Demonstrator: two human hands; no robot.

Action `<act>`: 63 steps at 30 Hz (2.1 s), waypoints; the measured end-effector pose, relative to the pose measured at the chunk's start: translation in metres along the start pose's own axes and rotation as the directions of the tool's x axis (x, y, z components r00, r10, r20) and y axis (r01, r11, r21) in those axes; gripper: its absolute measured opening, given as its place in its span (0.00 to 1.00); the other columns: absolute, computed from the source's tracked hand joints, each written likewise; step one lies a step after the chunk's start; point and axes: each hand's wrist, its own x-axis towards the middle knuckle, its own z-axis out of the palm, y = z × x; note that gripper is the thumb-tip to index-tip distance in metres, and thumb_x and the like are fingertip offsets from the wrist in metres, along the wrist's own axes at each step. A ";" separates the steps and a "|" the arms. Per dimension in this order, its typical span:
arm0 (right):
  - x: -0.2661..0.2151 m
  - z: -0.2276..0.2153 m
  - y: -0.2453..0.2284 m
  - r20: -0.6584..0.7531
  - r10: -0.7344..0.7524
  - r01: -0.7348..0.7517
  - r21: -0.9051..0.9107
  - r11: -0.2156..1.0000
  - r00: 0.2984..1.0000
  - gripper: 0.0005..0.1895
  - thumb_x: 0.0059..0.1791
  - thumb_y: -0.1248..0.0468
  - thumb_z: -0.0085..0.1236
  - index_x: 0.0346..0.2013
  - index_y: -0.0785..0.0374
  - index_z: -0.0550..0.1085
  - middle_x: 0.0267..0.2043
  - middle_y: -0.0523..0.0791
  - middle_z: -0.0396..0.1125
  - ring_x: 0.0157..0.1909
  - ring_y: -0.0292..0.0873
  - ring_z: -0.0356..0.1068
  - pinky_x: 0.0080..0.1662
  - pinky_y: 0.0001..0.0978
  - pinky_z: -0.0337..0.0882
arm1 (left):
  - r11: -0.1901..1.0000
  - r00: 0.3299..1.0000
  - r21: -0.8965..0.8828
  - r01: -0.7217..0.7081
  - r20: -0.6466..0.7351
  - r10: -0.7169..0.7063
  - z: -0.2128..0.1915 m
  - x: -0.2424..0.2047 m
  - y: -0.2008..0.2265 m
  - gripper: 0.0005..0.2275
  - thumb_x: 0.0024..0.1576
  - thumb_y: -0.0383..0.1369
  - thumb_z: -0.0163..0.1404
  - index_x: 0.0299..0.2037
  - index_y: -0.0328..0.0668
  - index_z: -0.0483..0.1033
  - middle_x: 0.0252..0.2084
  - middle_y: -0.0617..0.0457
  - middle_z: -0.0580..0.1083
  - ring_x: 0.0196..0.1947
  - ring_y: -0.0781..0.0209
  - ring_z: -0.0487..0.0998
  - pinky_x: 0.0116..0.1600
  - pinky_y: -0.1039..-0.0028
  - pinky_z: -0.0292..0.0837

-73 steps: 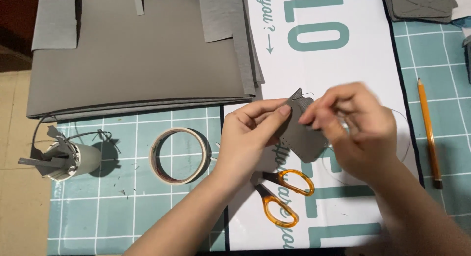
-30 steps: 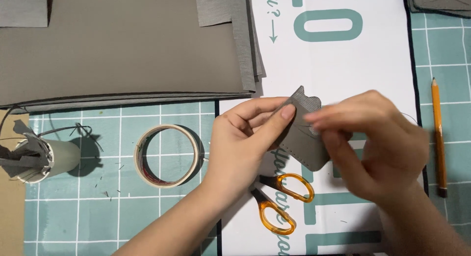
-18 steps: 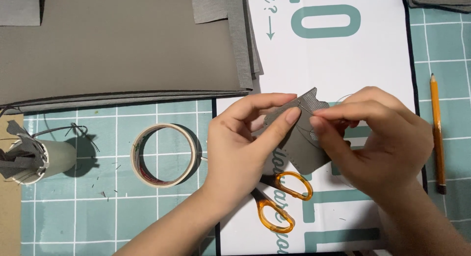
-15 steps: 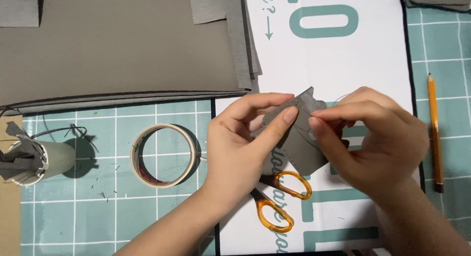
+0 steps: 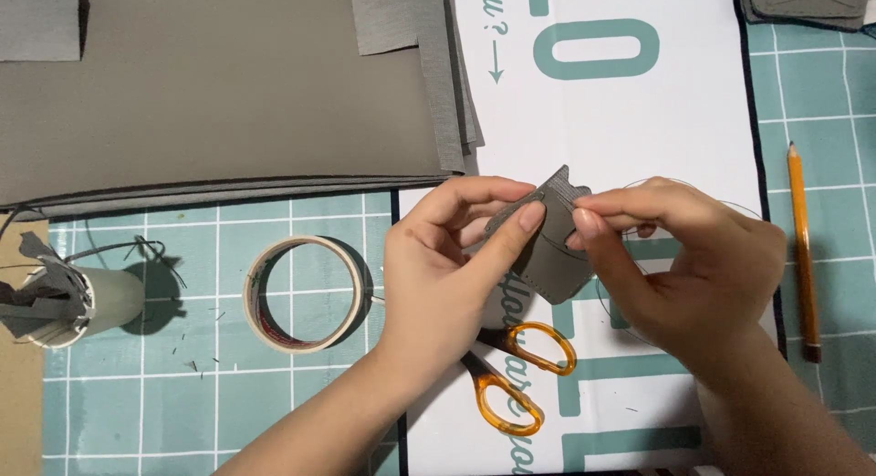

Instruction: Hand-stitching a small grey material component using a needle and thread.

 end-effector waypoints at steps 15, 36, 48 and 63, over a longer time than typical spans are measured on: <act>0.000 -0.005 -0.002 0.017 -0.071 0.072 -0.032 0.997 0.997 0.05 0.51 0.80 0.63 0.39 0.77 0.74 0.30 0.50 0.74 0.29 0.45 0.73 0.35 0.30 0.73 | 0.997 0.998 0.047 -0.064 0.017 0.063 0.000 -0.003 0.004 0.07 0.57 0.29 0.58 0.43 0.39 0.80 0.41 0.54 0.80 0.44 0.66 0.80 0.54 0.77 0.79; -0.005 -0.005 -0.005 0.012 0.016 -0.015 -0.106 0.994 1.000 0.04 0.52 0.75 0.67 0.37 0.72 0.77 0.32 0.49 0.75 0.25 0.37 0.65 0.34 0.26 0.70 | 0.417 0.676 0.561 -0.715 0.406 0.615 -0.007 0.000 0.010 0.02 0.63 0.18 0.52 0.43 0.30 0.75 0.40 0.47 0.79 0.40 0.54 0.82 0.51 0.72 0.80; 0.006 -0.009 -0.022 0.115 0.370 -0.367 -0.042 0.929 0.922 0.04 0.50 0.68 0.63 0.35 0.68 0.81 0.33 0.46 0.77 0.31 0.34 0.75 0.37 0.20 0.74 | 0.363 0.629 0.550 -0.753 0.438 0.642 -0.010 -0.002 0.011 0.03 0.64 0.19 0.49 0.45 0.26 0.75 0.43 0.41 0.79 0.42 0.48 0.85 0.52 0.67 0.84; 0.012 -0.020 0.000 0.146 0.202 -0.202 -0.014 0.979 0.968 0.09 0.52 0.66 0.60 0.43 0.69 0.79 0.48 0.51 0.76 0.57 0.47 0.73 0.64 0.40 0.62 | 0.418 0.584 0.409 -0.811 0.604 0.542 -0.018 0.004 0.016 0.09 0.69 0.24 0.42 0.48 0.32 0.78 0.46 0.42 0.78 0.43 0.48 0.82 0.49 0.65 0.80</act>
